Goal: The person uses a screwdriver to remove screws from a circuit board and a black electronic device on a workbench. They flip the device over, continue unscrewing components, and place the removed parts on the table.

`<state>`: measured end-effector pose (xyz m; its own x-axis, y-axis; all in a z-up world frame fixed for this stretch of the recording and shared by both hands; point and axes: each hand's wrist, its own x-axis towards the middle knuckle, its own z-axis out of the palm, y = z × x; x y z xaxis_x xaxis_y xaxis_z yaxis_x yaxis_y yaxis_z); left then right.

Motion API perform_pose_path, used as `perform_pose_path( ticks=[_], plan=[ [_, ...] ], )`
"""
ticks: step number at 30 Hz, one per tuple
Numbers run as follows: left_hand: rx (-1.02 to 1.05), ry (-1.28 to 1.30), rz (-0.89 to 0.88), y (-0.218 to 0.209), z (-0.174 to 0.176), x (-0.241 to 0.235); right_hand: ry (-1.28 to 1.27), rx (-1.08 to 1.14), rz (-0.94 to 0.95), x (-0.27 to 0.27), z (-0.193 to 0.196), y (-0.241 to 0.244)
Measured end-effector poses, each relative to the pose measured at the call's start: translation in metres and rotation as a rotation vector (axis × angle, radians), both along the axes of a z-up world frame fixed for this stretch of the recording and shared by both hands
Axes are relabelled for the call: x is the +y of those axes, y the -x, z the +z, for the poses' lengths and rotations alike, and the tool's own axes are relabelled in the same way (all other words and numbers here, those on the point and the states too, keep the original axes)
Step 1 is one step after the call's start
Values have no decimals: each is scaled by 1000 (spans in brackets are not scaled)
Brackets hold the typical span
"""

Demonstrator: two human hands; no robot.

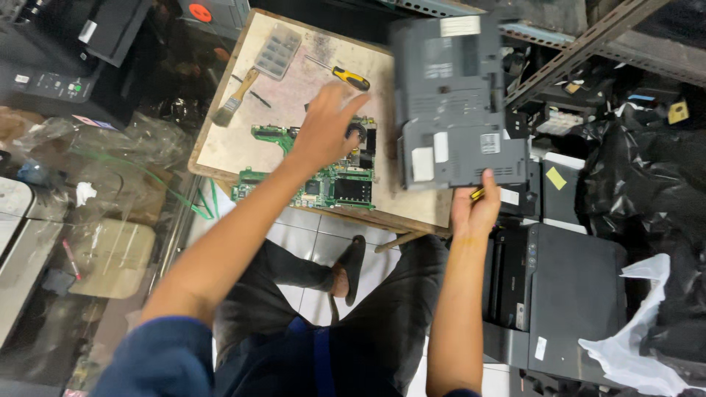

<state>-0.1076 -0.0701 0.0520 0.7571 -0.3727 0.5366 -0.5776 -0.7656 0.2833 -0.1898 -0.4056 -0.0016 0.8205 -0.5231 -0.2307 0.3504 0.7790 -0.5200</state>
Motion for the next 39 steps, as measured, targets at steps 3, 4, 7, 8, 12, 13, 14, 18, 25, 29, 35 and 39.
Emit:
perform_pose_path(
  ticks=[3,4,7,8,12,13,14,18,25,29,35,39],
  plan=[
    [98,-4,196,40,-51,21,-3,69,-124,-14,-4,-33],
    [101,-3,200,51,-64,24,-1,72,-120,-14,-5,-37],
    [297,-96,264,63,-88,28,-55,100,-167,-10,-6,-60],
    [294,-102,269,62,-90,27,-85,131,-187,-10,-10,-64],
    [283,-59,257,57,-97,31,-169,232,-164,-2,-31,-68],
    [287,-60,265,56,-98,31,-169,236,-157,-1,-36,-69],
    [267,-72,264,55,-99,32,-120,282,-140,-1,-40,-70],
    [239,-95,265,54,-109,32,128,477,-7,6,-40,-61],
    [329,-134,246,57,-105,33,577,737,305,-6,-45,-35],
    [362,-139,245,60,-99,34,832,879,403,-13,-38,-28],
    [368,-144,247,58,-97,34,1027,989,431,-25,-38,-15],
    [394,-155,254,56,-97,34,953,985,435,-29,-46,-2]
  ],
)
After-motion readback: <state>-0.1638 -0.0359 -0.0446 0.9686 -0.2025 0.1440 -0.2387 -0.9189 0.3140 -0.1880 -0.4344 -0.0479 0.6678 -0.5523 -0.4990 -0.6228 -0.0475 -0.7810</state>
